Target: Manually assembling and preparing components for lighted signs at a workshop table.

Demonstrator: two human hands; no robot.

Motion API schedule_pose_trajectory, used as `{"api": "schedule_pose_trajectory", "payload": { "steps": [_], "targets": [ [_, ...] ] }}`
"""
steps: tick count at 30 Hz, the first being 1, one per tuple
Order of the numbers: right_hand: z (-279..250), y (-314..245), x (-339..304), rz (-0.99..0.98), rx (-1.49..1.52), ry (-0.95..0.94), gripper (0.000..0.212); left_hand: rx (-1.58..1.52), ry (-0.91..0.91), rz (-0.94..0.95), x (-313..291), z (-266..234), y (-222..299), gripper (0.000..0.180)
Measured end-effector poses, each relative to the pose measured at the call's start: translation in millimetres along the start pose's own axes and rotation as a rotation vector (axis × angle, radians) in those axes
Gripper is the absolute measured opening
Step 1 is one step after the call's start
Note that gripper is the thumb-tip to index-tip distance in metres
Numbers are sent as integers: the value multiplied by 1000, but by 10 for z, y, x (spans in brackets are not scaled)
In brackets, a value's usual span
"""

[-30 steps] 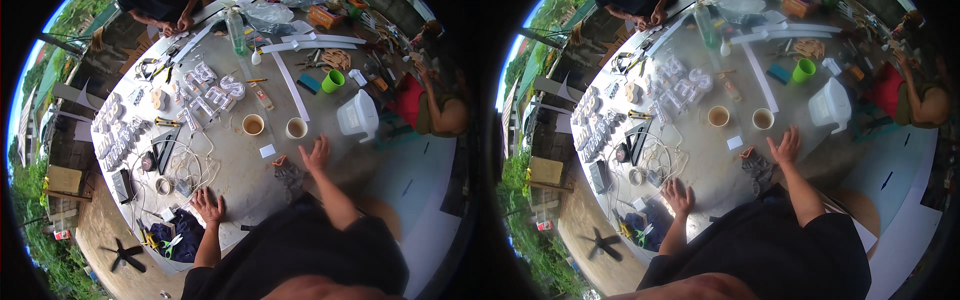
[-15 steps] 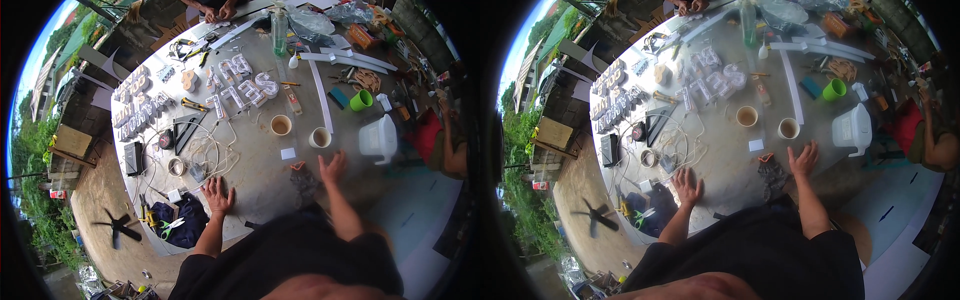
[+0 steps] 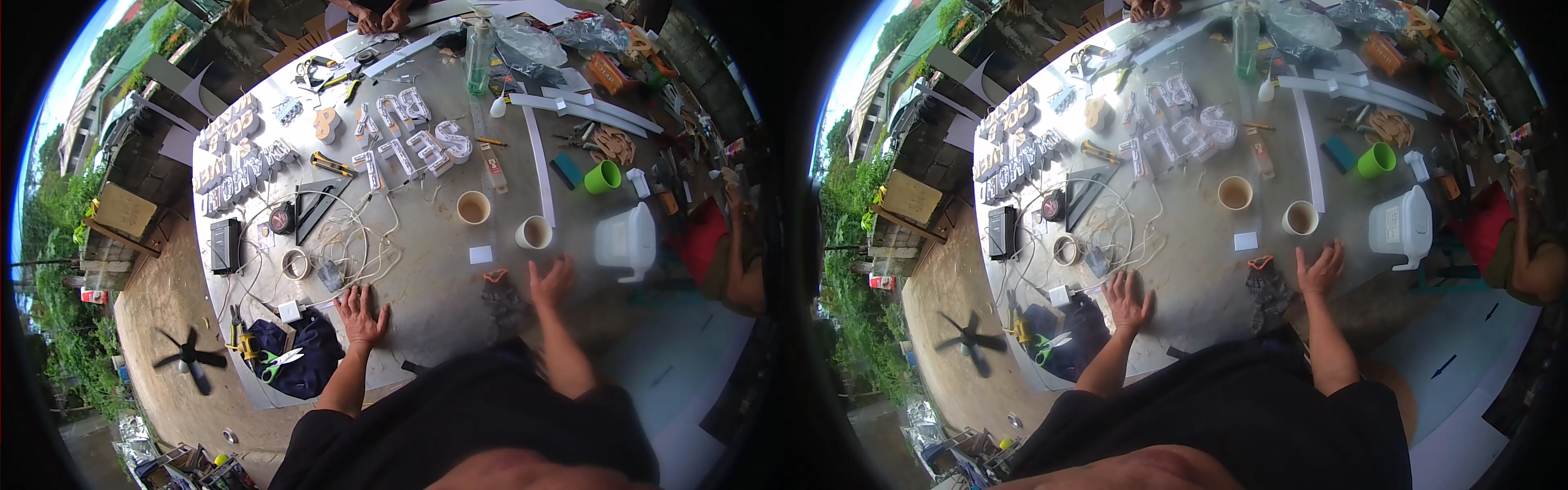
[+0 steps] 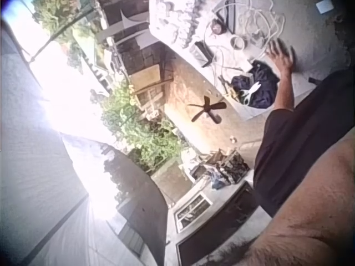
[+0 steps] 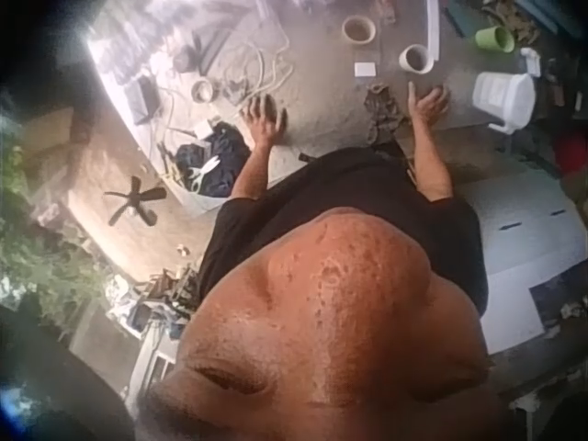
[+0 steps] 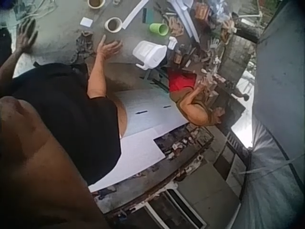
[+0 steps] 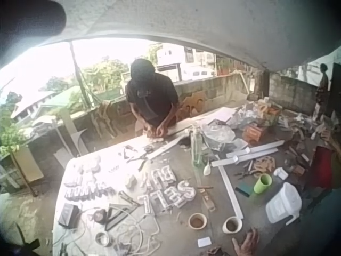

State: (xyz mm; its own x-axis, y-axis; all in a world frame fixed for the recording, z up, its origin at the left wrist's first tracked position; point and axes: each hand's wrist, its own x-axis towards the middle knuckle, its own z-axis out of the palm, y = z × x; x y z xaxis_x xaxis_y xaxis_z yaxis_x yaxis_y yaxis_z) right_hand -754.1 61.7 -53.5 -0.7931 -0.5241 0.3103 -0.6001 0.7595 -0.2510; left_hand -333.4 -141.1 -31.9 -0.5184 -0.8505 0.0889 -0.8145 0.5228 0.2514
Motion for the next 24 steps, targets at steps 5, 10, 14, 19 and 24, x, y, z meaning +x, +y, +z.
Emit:
{"api": "schedule_pose_trajectory", "payload": {
  "steps": [5,10,14,19,24],
  "targets": [
    [19,5,-1,-1,3,12,65,11,6,-1,3,15,-1,76],
    [9,7,-8,3,6,4,65,5,-7,-1,-2,10,4,77],
    [-12,-2,-10,11,7,-9,65,2,-5,9,-2,-18,14,75],
    [7,-2,-10,14,5,-10,65,8,-29,1,-2,-20,3,76],
    [17,15,-16,9,4,-6,65,2,-24,10,5,-25,13,77]
  ]
}}
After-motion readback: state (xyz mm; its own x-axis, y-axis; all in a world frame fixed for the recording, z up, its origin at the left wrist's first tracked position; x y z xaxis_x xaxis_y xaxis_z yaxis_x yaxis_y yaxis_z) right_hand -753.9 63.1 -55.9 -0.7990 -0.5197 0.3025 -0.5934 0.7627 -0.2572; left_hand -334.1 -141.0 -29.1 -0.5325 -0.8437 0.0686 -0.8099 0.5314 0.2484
